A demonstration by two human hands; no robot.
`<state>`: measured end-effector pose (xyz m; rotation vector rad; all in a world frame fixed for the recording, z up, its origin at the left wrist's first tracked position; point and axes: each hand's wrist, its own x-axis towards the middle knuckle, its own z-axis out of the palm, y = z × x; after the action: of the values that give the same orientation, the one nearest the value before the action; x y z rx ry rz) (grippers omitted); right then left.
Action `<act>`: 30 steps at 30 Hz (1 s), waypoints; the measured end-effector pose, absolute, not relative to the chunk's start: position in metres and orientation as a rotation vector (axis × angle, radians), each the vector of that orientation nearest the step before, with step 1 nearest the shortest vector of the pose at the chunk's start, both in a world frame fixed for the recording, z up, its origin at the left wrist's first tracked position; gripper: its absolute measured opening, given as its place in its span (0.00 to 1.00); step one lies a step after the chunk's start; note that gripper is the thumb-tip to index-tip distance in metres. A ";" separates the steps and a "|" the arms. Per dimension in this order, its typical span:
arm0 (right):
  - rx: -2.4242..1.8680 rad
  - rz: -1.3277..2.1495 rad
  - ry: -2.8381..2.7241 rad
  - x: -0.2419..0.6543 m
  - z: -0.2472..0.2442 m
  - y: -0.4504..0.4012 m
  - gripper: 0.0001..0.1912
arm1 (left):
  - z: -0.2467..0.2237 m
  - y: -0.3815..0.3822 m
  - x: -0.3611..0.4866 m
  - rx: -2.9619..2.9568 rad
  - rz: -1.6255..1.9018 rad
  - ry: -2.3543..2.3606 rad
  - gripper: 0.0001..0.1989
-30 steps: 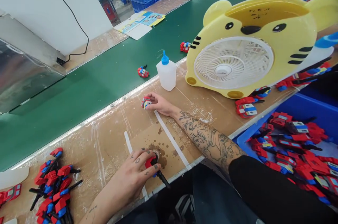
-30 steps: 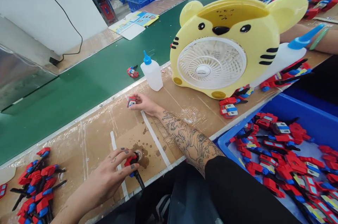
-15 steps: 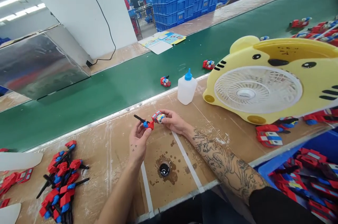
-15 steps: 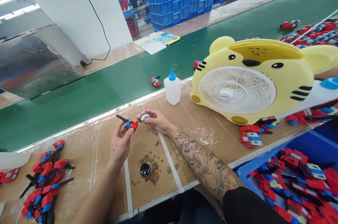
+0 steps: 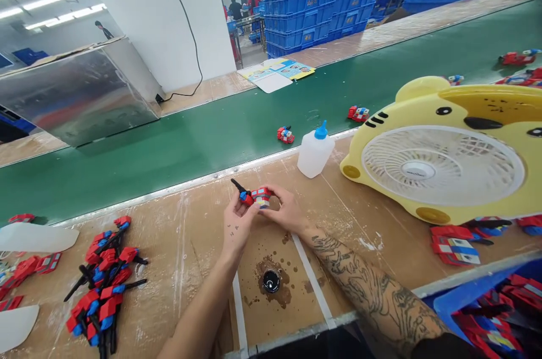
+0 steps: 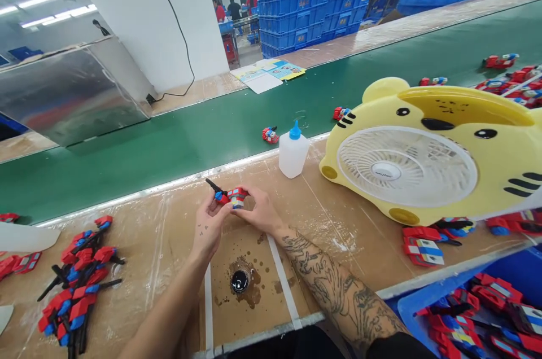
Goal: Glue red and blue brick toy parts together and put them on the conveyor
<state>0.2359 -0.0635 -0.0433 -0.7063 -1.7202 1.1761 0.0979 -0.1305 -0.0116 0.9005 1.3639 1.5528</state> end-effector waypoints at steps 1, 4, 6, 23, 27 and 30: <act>-0.716 1.040 -1.768 0.235 -0.040 -0.068 0.23 | -0.009 -0.129 0.103 0.916 1.560 1.366 0.21; -0.726 0.751 -1.792 0.233 -0.036 -0.077 0.19 | -0.004 -0.119 0.118 0.979 1.559 1.472 0.27; -0.761 0.657 -1.758 0.232 -0.038 -0.077 0.19 | -0.004 -0.110 0.122 1.075 1.523 1.589 0.30; -0.879 0.531 -1.868 0.234 -0.047 -0.053 0.08 | 0.019 0.075 -0.004 1.552 0.587 2.222 0.26; -0.870 0.532 -1.907 0.233 -0.051 -0.052 0.12 | 0.004 0.097 -0.006 1.549 0.504 2.235 0.25; -0.880 0.537 -1.916 0.233 -0.053 -0.051 0.14 | -0.009 0.103 -0.003 1.589 0.555 2.197 0.32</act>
<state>0.2335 -0.0509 -0.0531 -0.8801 -1.9158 0.5374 -0.0026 0.1031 -0.0087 1.5893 2.1971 0.5551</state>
